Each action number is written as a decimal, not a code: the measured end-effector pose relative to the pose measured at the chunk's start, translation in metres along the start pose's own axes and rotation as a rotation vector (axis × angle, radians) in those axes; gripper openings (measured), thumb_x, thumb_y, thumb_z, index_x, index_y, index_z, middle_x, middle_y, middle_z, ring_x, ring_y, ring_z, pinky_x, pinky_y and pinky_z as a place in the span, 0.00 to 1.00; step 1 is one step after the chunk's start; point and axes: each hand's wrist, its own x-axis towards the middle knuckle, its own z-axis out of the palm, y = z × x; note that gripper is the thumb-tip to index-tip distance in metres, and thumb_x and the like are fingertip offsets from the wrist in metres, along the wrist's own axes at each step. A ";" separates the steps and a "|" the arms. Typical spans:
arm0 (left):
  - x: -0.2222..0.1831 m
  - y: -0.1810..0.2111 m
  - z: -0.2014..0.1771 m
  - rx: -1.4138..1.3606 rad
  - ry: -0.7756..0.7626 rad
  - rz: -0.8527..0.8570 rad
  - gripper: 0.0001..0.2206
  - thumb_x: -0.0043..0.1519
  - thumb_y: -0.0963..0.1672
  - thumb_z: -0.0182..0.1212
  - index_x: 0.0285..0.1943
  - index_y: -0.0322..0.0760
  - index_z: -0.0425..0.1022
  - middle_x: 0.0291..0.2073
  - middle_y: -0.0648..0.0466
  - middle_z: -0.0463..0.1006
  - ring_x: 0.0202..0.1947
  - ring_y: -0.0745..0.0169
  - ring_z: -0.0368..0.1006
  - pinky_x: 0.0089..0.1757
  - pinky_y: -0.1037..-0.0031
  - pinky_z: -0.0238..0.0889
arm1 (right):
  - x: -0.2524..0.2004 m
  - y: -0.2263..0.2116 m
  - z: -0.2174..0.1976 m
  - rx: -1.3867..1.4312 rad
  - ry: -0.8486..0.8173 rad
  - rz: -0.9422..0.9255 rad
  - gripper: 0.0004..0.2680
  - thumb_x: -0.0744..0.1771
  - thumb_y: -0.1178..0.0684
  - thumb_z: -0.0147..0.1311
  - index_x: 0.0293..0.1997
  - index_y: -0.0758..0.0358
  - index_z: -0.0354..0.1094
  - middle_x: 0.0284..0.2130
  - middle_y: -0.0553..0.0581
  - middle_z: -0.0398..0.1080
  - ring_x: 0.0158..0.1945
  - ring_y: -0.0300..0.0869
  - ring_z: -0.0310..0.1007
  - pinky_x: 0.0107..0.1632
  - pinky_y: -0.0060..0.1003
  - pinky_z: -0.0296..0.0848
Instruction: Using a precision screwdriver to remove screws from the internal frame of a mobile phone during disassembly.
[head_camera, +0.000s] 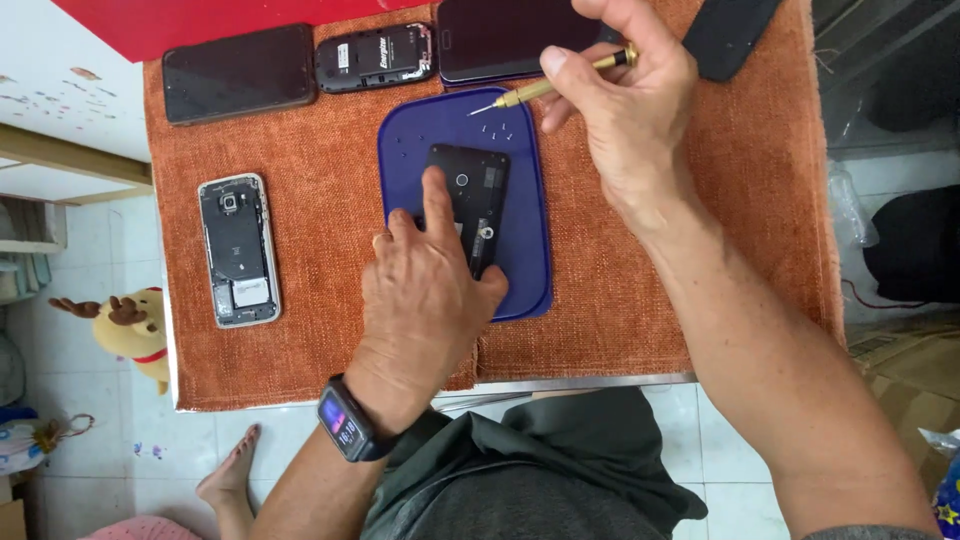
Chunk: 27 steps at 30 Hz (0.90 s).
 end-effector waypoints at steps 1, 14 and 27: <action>0.001 0.003 -0.006 0.003 0.000 0.001 0.52 0.55 0.59 0.65 0.83 0.37 0.39 0.49 0.40 0.68 0.47 0.37 0.69 0.42 0.51 0.71 | 0.000 0.001 -0.001 0.002 0.002 0.000 0.11 0.68 0.67 0.63 0.55 0.69 0.69 0.23 0.56 0.72 0.22 0.42 0.78 0.26 0.31 0.80; 0.004 0.011 -0.052 -0.004 -0.329 0.019 0.49 0.57 0.50 0.63 0.85 0.43 0.33 0.56 0.36 0.65 0.58 0.34 0.64 0.57 0.52 0.61 | 0.006 0.009 -0.006 0.086 0.066 0.004 0.11 0.68 0.66 0.63 0.55 0.70 0.70 0.19 0.53 0.68 0.19 0.42 0.77 0.26 0.29 0.76; 0.030 -0.070 -0.028 0.535 0.236 1.030 0.48 0.45 0.48 0.65 0.81 0.43 0.51 0.58 0.40 0.68 0.52 0.45 0.68 0.50 0.61 0.65 | 0.007 0.003 -0.010 0.110 0.055 0.062 0.13 0.68 0.64 0.63 0.58 0.71 0.66 0.25 0.53 0.70 0.22 0.41 0.78 0.27 0.31 0.81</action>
